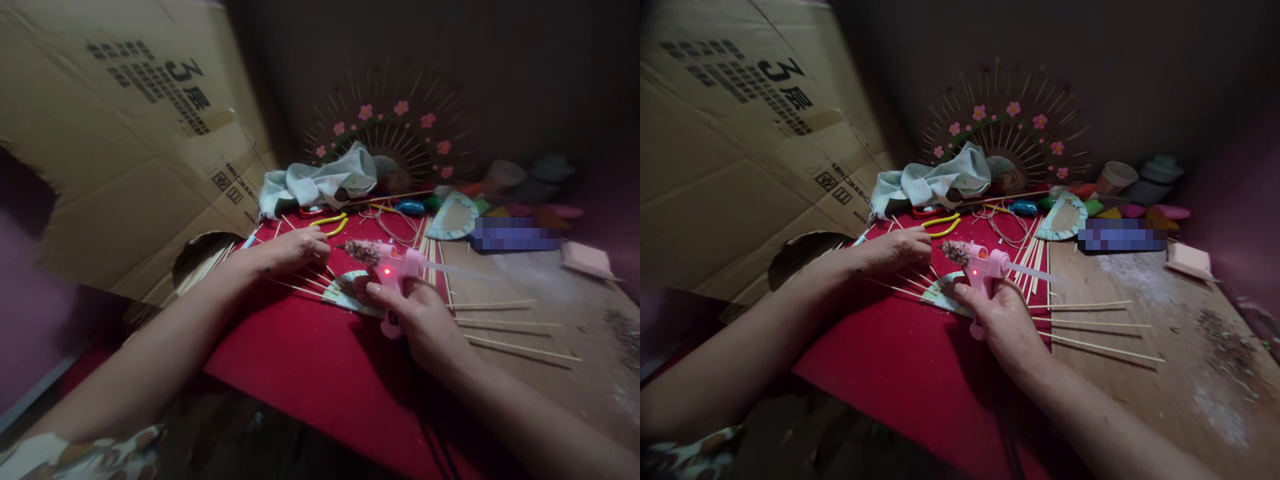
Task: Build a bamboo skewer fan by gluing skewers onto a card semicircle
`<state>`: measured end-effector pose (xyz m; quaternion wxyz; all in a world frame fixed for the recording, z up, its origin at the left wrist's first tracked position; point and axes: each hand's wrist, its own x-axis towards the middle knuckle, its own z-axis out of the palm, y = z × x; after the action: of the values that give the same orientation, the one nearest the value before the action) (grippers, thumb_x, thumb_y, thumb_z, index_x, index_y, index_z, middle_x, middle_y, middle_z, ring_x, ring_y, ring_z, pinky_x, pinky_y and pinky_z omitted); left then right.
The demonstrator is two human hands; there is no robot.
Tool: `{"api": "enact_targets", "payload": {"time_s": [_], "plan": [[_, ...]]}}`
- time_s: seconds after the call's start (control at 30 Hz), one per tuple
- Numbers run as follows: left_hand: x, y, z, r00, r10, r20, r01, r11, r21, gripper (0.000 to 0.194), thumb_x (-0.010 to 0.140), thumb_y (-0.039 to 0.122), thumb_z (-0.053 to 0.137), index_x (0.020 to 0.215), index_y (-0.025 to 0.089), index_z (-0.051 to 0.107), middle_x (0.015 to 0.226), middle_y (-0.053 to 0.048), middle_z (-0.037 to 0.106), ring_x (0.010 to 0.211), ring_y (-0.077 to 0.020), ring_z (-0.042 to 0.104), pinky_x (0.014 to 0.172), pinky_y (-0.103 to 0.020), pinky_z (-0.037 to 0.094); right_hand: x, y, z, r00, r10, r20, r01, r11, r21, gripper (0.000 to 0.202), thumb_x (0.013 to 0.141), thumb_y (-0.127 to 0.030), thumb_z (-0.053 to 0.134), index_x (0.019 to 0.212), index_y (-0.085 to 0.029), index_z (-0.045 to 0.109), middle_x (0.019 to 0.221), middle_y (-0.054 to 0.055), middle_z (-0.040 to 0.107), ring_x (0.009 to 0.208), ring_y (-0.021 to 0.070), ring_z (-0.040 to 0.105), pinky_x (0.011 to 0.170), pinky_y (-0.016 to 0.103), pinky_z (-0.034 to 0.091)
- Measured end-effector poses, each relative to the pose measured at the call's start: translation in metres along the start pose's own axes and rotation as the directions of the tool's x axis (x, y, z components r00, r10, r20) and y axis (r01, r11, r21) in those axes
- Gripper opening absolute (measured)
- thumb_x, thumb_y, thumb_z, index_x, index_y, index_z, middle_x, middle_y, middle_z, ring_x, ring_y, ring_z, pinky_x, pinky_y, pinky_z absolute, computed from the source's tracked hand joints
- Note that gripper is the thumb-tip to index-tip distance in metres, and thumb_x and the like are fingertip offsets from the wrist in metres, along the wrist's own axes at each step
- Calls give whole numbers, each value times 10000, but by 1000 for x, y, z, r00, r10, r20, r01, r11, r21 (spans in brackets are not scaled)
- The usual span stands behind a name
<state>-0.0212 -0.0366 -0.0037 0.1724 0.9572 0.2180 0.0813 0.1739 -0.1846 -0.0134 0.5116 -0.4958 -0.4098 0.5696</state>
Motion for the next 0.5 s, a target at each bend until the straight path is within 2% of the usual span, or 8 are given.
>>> {"api": "enact_targets", "payload": {"time_s": [0.17, 0.27, 0.5], "plan": [[-3, -1, 2, 998, 60, -14, -59, 995, 76, 272, 866, 148, 448, 646, 158, 609, 742, -45, 533, 721, -137, 451, 667, -271, 371, 0, 3, -1, 1000, 12, -9, -12, 1000, -21, 328, 734, -407, 716, 947, -158, 694, 923, 93, 729, 907, 251, 675, 842, 406, 514], [-6, -2, 5, 997, 52, -52, -48, 996, 71, 299, 903, 165, 426, 684, 152, 629, 756, -53, 545, 726, -137, 465, 655, -262, 384, 0, 2, 0, 1000, 0, -5, 0, 1000, -9, 317, 723, -400, 721, 952, -182, 700, 982, 90, 732, 949, 258, 675, 864, 406, 514], [-11, 4, 7, 994, 81, -75, -69, 987, 147, 165, 877, 175, 518, 830, 162, 676, 814, -65, 617, 761, -157, 497, 727, -306, 404, -1, 1, 0, 1000, 27, -11, -27, 1000, -9, 367, 700, -422, 738, 960, -165, 706, 968, 100, 741, 904, 263, 688, 874, 425, 513]]}}
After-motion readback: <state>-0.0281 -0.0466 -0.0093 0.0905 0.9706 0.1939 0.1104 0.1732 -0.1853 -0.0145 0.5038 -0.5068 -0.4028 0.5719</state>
